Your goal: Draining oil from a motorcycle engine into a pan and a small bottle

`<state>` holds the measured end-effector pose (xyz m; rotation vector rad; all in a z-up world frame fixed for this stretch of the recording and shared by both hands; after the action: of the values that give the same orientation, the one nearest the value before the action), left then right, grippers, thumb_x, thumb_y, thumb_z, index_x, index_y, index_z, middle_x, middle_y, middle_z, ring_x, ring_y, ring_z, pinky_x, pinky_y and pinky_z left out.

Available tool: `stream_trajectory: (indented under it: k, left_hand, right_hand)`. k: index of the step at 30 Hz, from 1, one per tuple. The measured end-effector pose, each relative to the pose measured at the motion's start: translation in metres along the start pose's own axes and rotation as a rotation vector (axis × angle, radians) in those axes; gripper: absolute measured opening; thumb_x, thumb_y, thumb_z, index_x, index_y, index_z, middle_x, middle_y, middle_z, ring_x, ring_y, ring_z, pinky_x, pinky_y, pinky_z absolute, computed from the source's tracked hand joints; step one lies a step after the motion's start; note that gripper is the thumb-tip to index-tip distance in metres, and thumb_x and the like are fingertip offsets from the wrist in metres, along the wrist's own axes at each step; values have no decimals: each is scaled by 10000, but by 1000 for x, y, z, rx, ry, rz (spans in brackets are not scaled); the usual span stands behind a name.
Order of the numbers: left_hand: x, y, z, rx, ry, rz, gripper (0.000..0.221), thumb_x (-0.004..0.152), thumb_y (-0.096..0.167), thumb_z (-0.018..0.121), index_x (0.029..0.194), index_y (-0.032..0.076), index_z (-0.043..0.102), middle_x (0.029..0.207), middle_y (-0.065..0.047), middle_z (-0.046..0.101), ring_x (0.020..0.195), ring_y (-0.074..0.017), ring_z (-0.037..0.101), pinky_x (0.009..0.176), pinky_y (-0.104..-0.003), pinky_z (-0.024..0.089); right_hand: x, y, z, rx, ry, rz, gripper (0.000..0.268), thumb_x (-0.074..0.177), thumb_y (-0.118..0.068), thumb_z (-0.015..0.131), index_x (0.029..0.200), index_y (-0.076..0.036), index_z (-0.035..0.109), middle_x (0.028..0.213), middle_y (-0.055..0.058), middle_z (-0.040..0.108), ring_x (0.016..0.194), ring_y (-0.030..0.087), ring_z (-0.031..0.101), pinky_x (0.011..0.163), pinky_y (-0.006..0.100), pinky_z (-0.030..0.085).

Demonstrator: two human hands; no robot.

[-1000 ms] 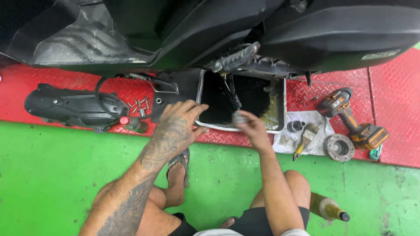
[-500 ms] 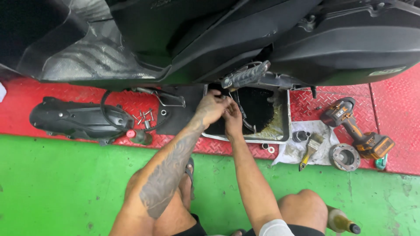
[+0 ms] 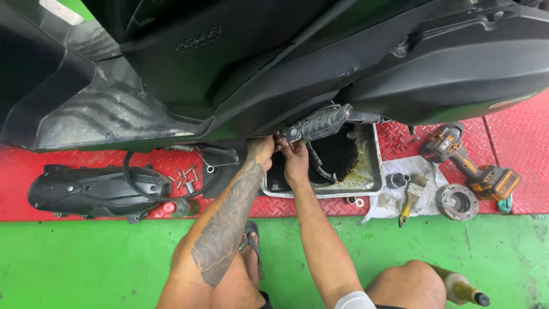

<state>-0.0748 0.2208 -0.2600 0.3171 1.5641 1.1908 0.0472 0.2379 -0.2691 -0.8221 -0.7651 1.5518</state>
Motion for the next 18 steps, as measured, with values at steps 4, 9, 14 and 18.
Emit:
stream_trajectory:
  k: [4,9,14,18]
  left_hand:
    - [-12,-3,-5,41,-23,7,396,1099,464,566,1087,118,759,923,-9,744,787,-172,783,637,-278,684]
    - [-21,12,-5,117,-46,31,382,1084,460,574,1068,129,765,926,-10,753,813,-183,784,660,-293,681]
    - [-34,24,-6,178,-62,58,372,1072,458,580,1053,138,769,928,-11,760,832,-192,786,677,-303,678]
    - [-44,34,-4,232,-74,82,362,1061,455,586,1038,146,773,930,-12,766,852,-200,787,695,-314,676]
  right_hand:
    - [11,23,-13,14,46,7,254,1009,-45,815,1244,-105,739,1069,23,814,940,93,789,888,265,678]
    - [-1,2,-1,-3,182,7,62,1025,-95,814,976,-64,791,754,-13,719,639,23,641,658,176,575]
    - [-15,-24,25,12,246,9,226,1007,-139,848,807,-61,776,594,-24,632,490,12,529,519,160,471]
    - [-17,-27,27,21,315,28,287,988,-142,863,738,-40,767,568,21,643,458,44,545,488,169,428]
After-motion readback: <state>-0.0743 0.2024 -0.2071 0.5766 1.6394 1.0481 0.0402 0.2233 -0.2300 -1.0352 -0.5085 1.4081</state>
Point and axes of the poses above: each hand's wrist, its own x-axis towards the middle knuckle, its own z-axis out of the palm, y = z × x, the point moved 10 cm from there along x, towards the middle knuckle
